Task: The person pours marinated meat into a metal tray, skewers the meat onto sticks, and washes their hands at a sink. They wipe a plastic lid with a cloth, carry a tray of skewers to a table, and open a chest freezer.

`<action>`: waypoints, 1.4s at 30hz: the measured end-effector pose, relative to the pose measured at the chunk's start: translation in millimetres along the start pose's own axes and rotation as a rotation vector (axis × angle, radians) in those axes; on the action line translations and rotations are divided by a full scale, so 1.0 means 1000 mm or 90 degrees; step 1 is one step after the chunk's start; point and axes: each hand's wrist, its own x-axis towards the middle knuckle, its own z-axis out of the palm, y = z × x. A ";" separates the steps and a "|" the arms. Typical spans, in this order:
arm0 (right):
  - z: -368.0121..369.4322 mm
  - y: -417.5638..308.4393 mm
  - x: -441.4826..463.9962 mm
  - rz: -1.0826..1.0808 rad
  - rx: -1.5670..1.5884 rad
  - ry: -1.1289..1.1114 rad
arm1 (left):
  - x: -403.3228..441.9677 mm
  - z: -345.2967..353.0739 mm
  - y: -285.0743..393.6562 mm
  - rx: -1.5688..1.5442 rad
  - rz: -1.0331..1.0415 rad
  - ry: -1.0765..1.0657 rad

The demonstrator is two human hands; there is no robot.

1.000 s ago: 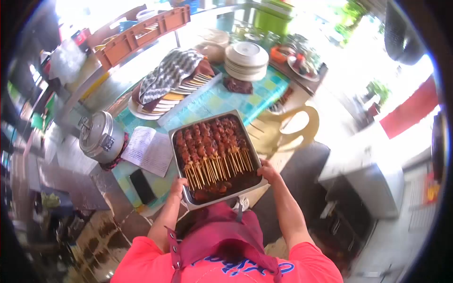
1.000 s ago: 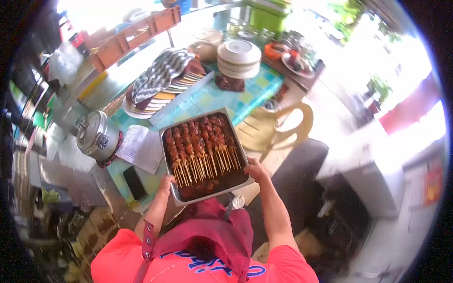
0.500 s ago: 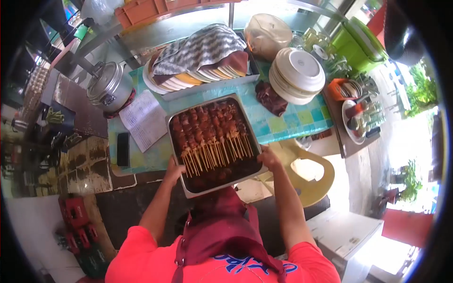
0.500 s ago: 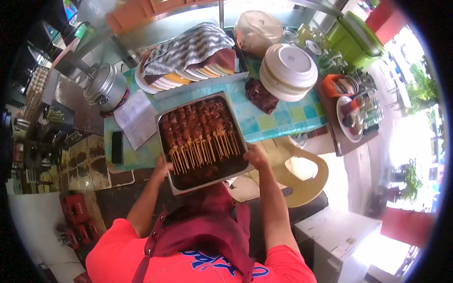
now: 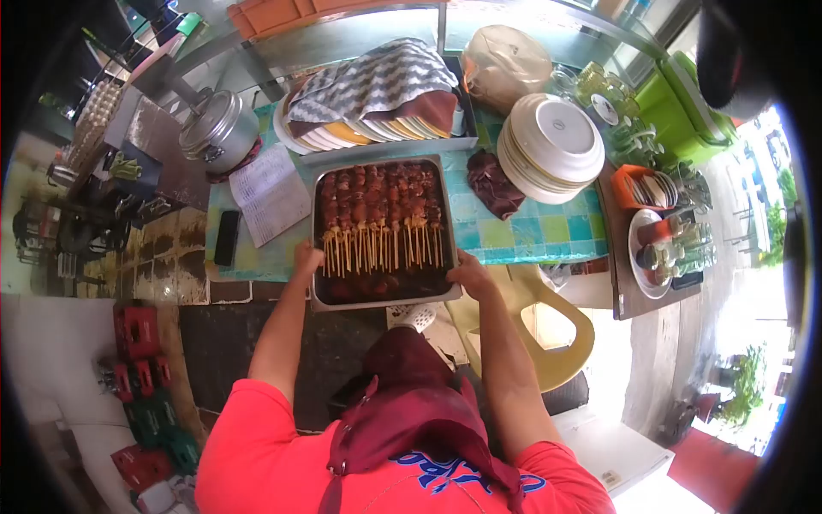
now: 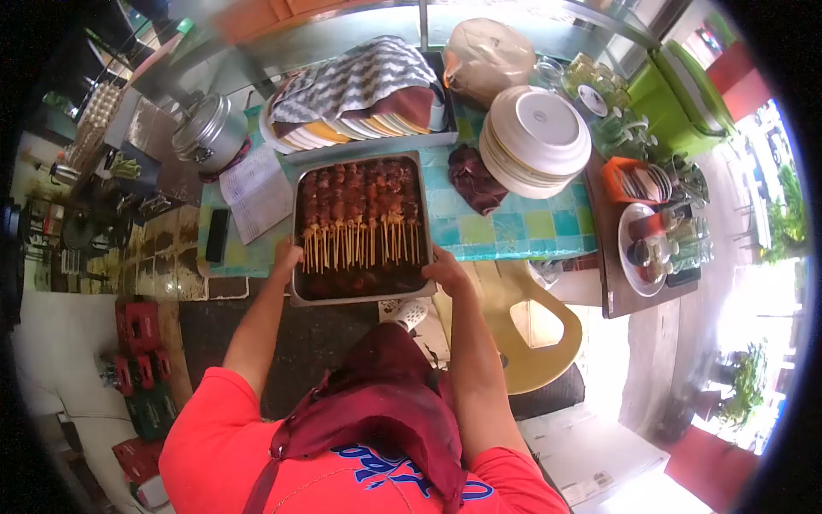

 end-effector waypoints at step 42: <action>-0.565 0.351 -0.809 -1.267 1.353 1.311 | -0.766 0.916 0.509 0.105 0.697 -1.078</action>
